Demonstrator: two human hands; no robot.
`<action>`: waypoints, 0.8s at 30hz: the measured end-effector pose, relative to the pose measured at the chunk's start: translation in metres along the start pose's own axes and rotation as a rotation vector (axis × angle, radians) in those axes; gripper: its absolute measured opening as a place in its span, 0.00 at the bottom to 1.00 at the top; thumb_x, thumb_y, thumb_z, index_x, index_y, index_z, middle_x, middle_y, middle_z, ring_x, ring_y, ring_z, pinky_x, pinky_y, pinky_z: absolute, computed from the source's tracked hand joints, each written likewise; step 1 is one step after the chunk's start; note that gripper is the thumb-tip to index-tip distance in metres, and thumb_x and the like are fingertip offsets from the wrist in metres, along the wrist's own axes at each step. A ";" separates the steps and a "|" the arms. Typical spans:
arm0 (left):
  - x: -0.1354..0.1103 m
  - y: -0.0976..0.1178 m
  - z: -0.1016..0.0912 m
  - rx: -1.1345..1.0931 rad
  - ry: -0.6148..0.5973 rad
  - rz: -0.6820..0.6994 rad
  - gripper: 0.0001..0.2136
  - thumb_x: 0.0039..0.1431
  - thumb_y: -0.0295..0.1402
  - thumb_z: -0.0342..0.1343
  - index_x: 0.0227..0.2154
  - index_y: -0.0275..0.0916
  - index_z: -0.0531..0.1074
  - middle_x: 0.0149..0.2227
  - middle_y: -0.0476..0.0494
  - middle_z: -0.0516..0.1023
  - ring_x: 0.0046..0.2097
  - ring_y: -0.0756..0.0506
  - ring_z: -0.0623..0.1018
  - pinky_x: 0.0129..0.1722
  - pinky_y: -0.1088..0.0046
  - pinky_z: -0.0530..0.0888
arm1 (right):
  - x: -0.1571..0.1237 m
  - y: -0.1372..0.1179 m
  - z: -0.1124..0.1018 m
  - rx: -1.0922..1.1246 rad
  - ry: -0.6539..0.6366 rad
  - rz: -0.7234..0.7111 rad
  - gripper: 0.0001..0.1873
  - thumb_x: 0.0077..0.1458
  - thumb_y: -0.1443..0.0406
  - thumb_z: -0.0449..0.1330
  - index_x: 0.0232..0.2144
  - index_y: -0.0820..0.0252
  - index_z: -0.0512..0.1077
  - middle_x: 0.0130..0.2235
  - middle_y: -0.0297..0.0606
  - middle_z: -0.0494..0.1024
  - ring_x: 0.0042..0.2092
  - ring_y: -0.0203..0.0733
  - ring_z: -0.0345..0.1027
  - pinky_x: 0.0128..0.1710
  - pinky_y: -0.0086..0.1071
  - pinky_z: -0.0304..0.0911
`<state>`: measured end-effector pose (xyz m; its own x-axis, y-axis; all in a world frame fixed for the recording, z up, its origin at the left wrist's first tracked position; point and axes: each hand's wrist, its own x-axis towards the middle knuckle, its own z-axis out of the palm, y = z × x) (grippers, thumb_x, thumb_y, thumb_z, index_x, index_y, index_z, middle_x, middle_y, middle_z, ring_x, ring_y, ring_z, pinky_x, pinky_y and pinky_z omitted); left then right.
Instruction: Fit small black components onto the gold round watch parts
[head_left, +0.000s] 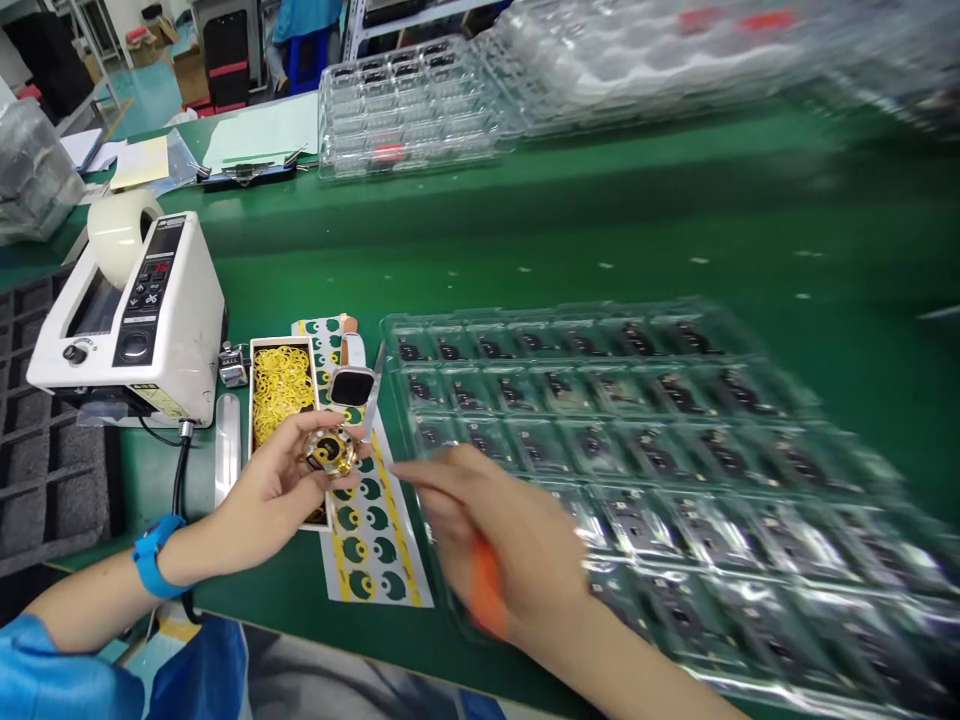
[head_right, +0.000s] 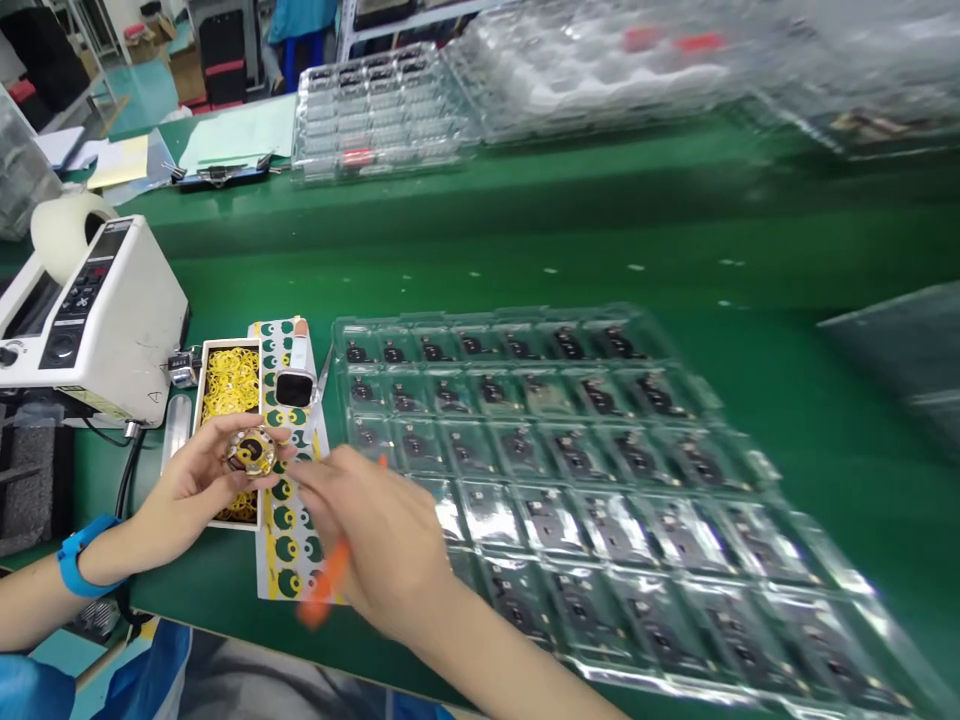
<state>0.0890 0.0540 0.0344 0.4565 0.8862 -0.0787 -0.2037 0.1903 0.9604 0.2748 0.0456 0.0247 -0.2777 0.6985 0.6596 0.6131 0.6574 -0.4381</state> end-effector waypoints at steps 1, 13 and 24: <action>-0.001 0.000 0.000 0.013 0.000 -0.003 0.17 0.62 0.22 0.47 0.51 0.47 0.65 0.56 0.45 0.70 0.59 0.44 0.70 0.55 0.65 0.73 | 0.002 -0.002 0.004 -0.026 -0.017 -0.005 0.09 0.65 0.70 0.49 0.37 0.59 0.68 0.25 0.33 0.71 0.23 0.33 0.66 0.20 0.26 0.59; -0.006 0.001 0.004 0.215 -0.003 0.031 0.19 0.64 0.24 0.45 0.55 0.47 0.61 0.61 0.44 0.65 0.63 0.44 0.65 0.60 0.65 0.66 | 0.009 -0.005 0.025 0.058 -0.006 0.149 0.07 0.60 0.73 0.54 0.31 0.61 0.70 0.26 0.35 0.73 0.26 0.35 0.67 0.24 0.28 0.62; -0.003 -0.013 -0.006 0.415 0.139 0.033 0.19 0.63 0.24 0.44 0.56 0.44 0.60 0.59 0.42 0.66 0.61 0.42 0.65 0.60 0.60 0.66 | 0.015 -0.006 0.021 0.468 -0.083 0.232 0.09 0.52 0.74 0.55 0.24 0.57 0.63 0.22 0.27 0.64 0.22 0.30 0.58 0.20 0.23 0.52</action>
<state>0.0849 0.0516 0.0207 0.3292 0.9427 -0.0541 0.1619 0.0001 0.9868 0.2516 0.0579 0.0246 -0.2434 0.8480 0.4709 0.2745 0.5259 -0.8051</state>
